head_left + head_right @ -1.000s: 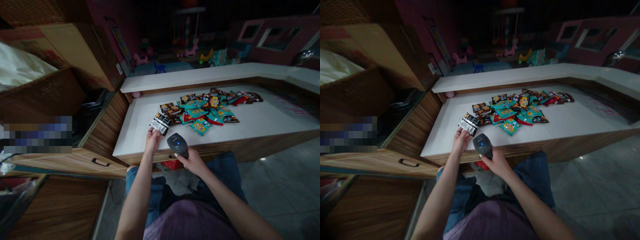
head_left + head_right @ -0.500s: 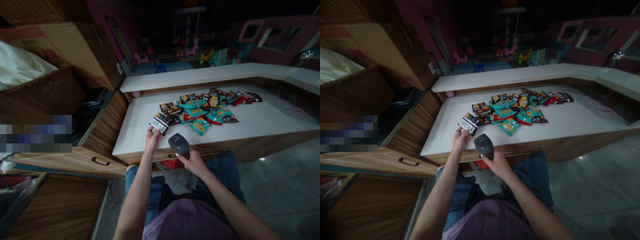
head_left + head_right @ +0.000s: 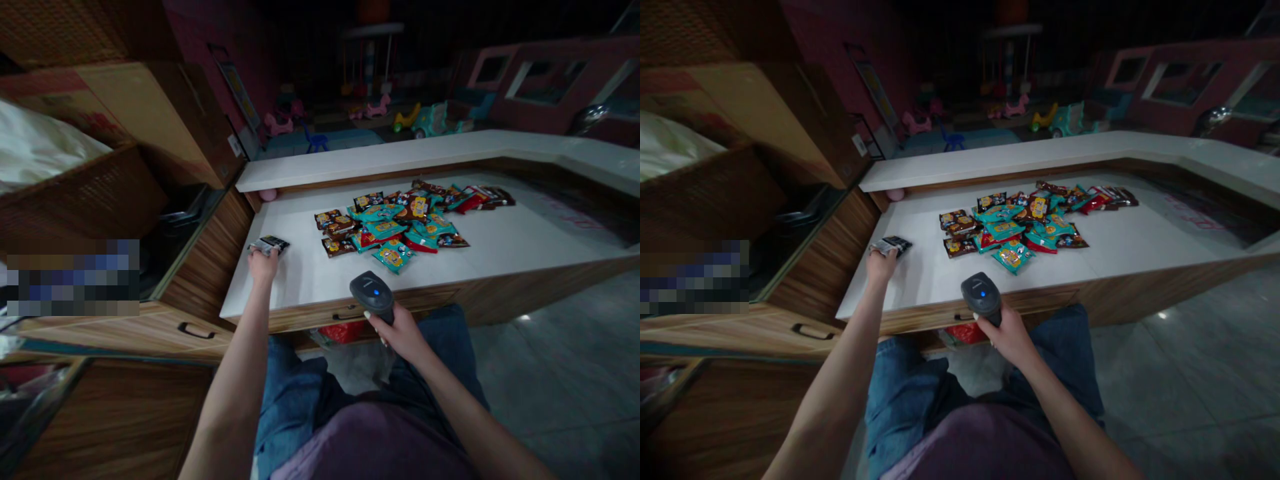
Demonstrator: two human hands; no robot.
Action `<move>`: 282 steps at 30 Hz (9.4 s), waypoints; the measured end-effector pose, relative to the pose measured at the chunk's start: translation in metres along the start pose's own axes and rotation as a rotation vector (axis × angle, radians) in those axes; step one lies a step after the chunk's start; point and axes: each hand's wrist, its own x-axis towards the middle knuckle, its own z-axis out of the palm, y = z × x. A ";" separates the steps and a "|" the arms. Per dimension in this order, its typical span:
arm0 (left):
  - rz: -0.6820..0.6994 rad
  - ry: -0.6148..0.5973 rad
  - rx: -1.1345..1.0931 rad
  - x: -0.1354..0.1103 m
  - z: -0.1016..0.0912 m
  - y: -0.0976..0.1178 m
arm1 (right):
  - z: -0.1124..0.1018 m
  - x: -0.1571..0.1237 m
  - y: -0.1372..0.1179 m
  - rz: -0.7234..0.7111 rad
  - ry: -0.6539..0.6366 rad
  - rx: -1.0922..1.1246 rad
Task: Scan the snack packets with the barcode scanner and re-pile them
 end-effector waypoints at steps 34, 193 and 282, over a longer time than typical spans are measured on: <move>-0.248 -0.443 -1.167 -0.106 0.022 0.009 | 0.029 0.018 -0.016 -0.122 0.009 -0.089; -0.254 -0.566 -1.221 -0.101 0.045 0.023 | 0.012 0.009 -0.014 -0.035 0.061 0.001; -0.030 -0.605 -0.896 -0.103 0.056 0.025 | 0.006 0.013 -0.021 -0.037 0.098 0.001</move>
